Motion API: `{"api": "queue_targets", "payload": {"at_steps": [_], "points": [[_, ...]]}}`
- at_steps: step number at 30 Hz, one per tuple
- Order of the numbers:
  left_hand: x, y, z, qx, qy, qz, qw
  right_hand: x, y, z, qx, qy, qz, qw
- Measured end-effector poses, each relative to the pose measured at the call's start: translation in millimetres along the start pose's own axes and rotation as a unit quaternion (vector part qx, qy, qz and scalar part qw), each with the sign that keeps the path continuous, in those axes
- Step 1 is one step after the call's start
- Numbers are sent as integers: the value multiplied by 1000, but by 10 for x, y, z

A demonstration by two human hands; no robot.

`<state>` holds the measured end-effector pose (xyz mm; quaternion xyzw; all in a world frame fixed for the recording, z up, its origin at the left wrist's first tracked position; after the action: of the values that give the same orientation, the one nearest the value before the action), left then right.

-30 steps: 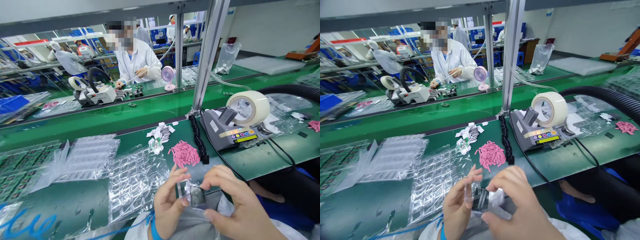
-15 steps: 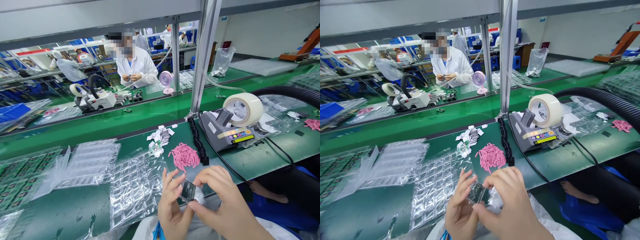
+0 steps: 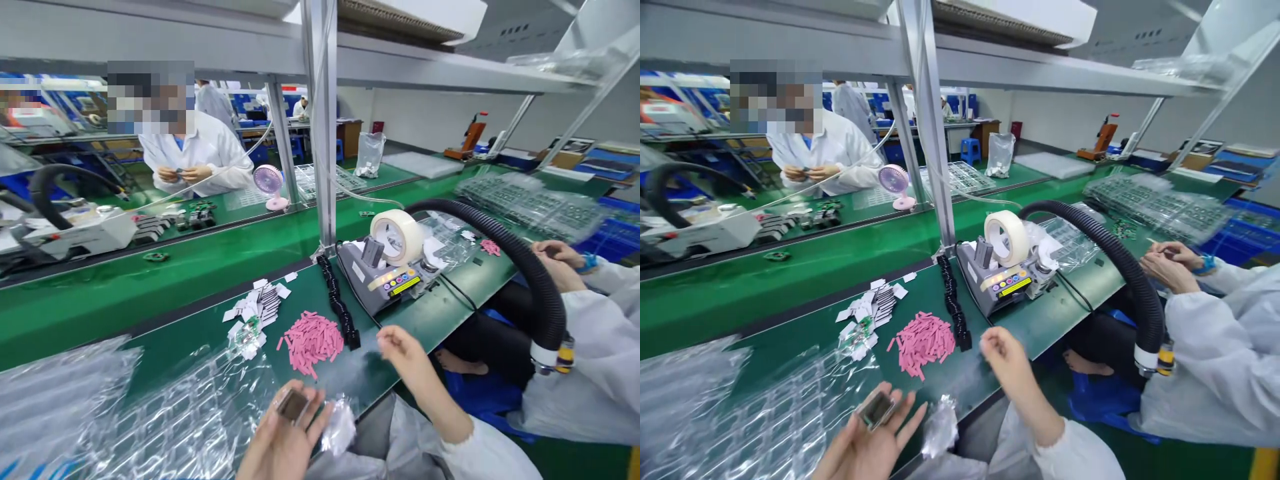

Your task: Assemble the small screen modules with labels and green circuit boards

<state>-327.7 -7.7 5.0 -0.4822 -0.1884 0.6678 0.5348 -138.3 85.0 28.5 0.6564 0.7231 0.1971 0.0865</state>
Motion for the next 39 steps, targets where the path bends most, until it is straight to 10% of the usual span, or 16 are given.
{"api": "queue_targets", "payload": {"at_steps": [4, 11, 24, 31, 39], "points": [[-49, 6, -88, -13, 48, -23, 999, 140, 66, 308, -19, -21, 8, 1000], [-53, 32, -267, -15, 80, -19, 997, 205, -636, 23, -171, 59, -111, 977], [-173, 198, -13, -6, 9, -21, 1000, 346, -1615, -207, -377, 228, -273, 855], [-303, 84, 135, -12, -36, -83, 996, 288, -1553, -287, -353, 240, -235, 873], [-381, -36, 152, 20, -61, -108, 992, -136, -1052, -1235, -155, 254, -254, 920]]}}
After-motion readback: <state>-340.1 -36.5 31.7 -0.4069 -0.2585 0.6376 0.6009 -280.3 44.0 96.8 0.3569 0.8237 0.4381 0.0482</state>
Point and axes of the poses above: each hand's wrist, its own x-axis towards the middle knuckle, its own y-axis out of the back of the hand, z = x × y, the point moved 9 cm from there along x, towards the middle knuckle, and after that the axes turned 1 degree about z, right-handed, at the moved point
